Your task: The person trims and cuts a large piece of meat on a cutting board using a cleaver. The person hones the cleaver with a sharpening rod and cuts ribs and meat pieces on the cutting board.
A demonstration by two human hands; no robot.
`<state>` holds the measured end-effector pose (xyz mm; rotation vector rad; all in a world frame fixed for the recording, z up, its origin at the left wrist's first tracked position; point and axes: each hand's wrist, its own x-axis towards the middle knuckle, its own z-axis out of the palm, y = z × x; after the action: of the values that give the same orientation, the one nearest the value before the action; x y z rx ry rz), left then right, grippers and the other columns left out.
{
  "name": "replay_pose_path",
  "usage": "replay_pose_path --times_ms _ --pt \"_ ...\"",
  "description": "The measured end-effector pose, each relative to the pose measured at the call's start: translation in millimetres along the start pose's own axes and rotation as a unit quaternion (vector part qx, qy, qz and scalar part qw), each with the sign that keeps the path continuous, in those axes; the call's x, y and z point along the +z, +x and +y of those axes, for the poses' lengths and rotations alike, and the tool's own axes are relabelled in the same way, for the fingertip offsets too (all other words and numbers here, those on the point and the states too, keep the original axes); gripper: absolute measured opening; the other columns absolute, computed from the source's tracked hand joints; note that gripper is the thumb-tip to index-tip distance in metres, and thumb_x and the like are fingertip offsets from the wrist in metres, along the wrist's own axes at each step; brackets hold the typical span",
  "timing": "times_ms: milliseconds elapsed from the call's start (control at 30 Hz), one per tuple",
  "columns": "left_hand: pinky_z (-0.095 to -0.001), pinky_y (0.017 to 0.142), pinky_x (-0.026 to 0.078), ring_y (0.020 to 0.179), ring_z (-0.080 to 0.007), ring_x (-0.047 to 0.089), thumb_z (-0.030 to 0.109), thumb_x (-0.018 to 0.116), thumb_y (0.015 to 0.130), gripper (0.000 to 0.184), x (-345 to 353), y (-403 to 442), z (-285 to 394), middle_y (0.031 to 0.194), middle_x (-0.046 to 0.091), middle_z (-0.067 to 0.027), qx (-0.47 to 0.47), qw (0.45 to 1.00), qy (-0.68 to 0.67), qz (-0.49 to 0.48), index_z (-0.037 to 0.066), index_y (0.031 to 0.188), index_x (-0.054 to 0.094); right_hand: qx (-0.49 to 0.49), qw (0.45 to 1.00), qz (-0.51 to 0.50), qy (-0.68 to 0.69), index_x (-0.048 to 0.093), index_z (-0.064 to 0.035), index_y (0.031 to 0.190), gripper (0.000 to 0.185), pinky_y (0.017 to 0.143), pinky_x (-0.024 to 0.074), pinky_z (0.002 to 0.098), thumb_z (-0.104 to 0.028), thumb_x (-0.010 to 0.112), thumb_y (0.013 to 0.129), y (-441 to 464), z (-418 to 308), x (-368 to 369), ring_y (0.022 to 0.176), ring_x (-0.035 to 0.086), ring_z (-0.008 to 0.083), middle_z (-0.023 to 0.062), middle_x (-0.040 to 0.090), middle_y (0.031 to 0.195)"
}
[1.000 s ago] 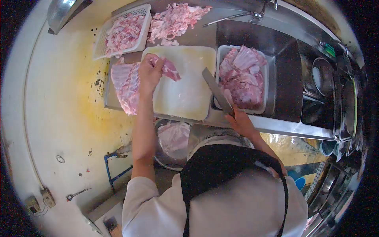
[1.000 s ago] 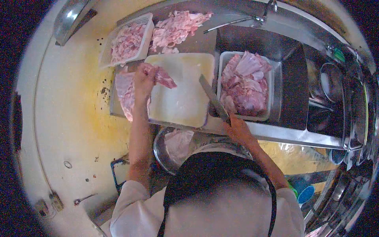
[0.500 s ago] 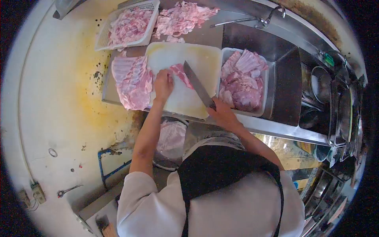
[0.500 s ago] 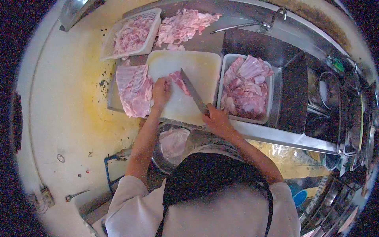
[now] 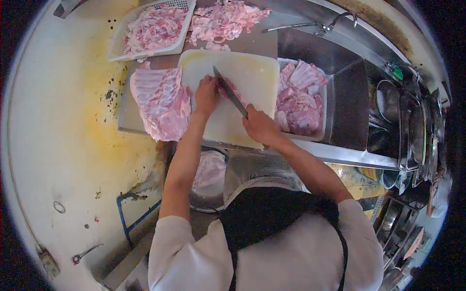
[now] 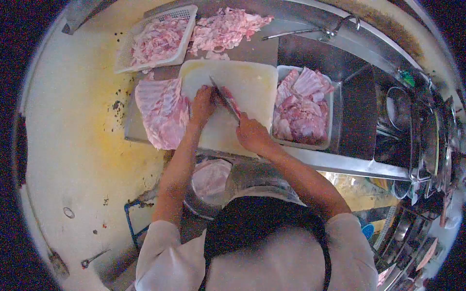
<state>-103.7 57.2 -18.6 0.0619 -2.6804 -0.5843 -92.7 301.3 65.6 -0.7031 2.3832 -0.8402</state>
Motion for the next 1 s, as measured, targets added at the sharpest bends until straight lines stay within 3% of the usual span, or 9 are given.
replay_pose_path --times_ms 133,267,400,467,567,667,800,900,1000 --pt "-0.0464 0.076 0.049 0.091 -0.0359 0.056 0.004 0.062 0.07 0.024 -0.1 -3.4 3.8 0.093 0.059 -0.0115 -0.003 1.0 -0.019 -0.007 0.009 0.094 0.062 0.02 0.999 -0.016 -0.035 0.042 0.0017 0.13 0.04 0.081 0.0511 0.0581 -0.018 0.046 0.095 54.4 -35.0 -0.5 0.087 0.066 0.0462 0.0285 0.066 0.093" --pt "-0.048 0.078 0.047 0.09 -0.0371 0.057 0.009 0.062 0.071 0.019 -18.4 -2.6 24.4 0.09 0.06 -0.0132 -0.011 0.998 -0.05 0.032 0.007 0.09 0.061 -0.051 0.998 0.024 -0.011 0.036 0.0009 0.138 0.045 0.082 0.0519 0.0565 -0.017 0.04 0.096 79.7 -44.8 8.3 0.093 0.065 0.046 0.0292 0.066 0.102" --pt "-0.0487 0.079 0.047 0.091 -0.0386 0.057 0.01 0.062 0.075 0.016 5.9 -4.9 -2.3 0.091 0.059 -0.0166 -0.029 0.999 -0.007 0.021 0.004 0.089 0.06 0.114 0.988 -0.086 -0.054 0.038 -0.0023 0.137 0.044 0.082 0.0509 0.0573 -0.018 0.045 0.096 38.1 -42.4 -7.1 0.099 0.064 0.0458 0.0285 0.064 0.106" --pt "-0.0483 0.08 0.047 0.091 -0.0392 0.058 0.01 0.062 0.077 0.015 -3.1 -4.4 6.0 0.091 0.059 -0.0185 -0.085 0.996 -0.024 0.013 0.002 0.088 0.059 0.048 0.987 -0.108 -0.105 0.04 -0.0007 0.132 0.043 0.081 0.05 0.0585 -0.02 0.048 0.095 -11.9 -11.9 -10.9 0.097 0.064 0.0476 0.0301 0.064 0.104" --pt "-0.0489 0.078 0.048 0.089 -0.039 0.058 0.009 0.061 0.078 0.011 0.3 2.5 3.8 0.092 0.058 -0.019 -0.096 0.99 -0.038 0.1 0.002 0.086 0.058 0.114 0.983 -0.11 -0.094 0.039 0.0002 0.133 0.047 0.081 0.0497 0.0578 -0.023 0.052 0.095 -78.1 19.1 -16.0 0.097 0.063 0.0479 0.0307 0.064 0.102" --pt "-0.0492 0.076 0.049 0.088 -0.0373 0.059 0.01 0.061 0.079 0.008 10.4 -0.5 1.6 0.092 0.058 -0.0168 -0.003 0.998 -0.048 0.034 0.004 0.083 0.057 0.156 0.978 -0.122 -0.064 0.043 -0.0002 0.129 0.043 0.082 0.05 0.0553 -0.025 0.054 0.095 -137.7 21.9 -39.1 0.097 0.063 0.0464 0.0283 0.065 0.101" --pt "-0.0494 0.073 0.049 0.088 -0.036 0.06 0.012 0.061 0.079 0.007 2.8 -32.6 45.2 0.091 0.059 -0.0135 0.009 0.996 -0.077 -0.052 0.008 0.08 0.055 0.115 0.988 -0.101 0.028 0.049 0.0007 0.122 0.039 0.083 0.0495 0.0523 -0.026 0.057 0.096 -173.0 58.1 -54.7 0.098 0.063 0.0458 0.0274 0.065 0.1" --pt "-0.0503 0.068 0.049 0.081 -0.0362 0.06 0.01 0.062 0.076 0.01 -14.3 -62.4 89.4 0.083 0.057 -0.0137 -0.011 0.995 -0.033 -0.097 0.007 0.079 0.053 0.17 0.975 -0.095 0.112 0.05 0.0012 0.122 0.039 0.083 0.0481 0.0509 -0.024 0.06 0.095 -182.9 72.2 -47.9 0.097 0.062 0.0462 0.0286 0.064 0.099" --pt "-0.0465 0.065 0.049 0.07 -0.0341 0.06 0.01 0.063 0.076 0.013 -14.8 -91.2 98.2 0.079 0.06 -0.0136 0.035 0.989 -0.061 -0.132 0.005 0.086 0.056 0.141 0.981 -0.01 0.13 0.051 0.0008 0.115 0.033 0.081 0.0475 0.0503 -0.022 0.061 0.094 -183.3 84.2 -29.2 0.092 0.062 0.0467 0.0281 0.064 0.094"
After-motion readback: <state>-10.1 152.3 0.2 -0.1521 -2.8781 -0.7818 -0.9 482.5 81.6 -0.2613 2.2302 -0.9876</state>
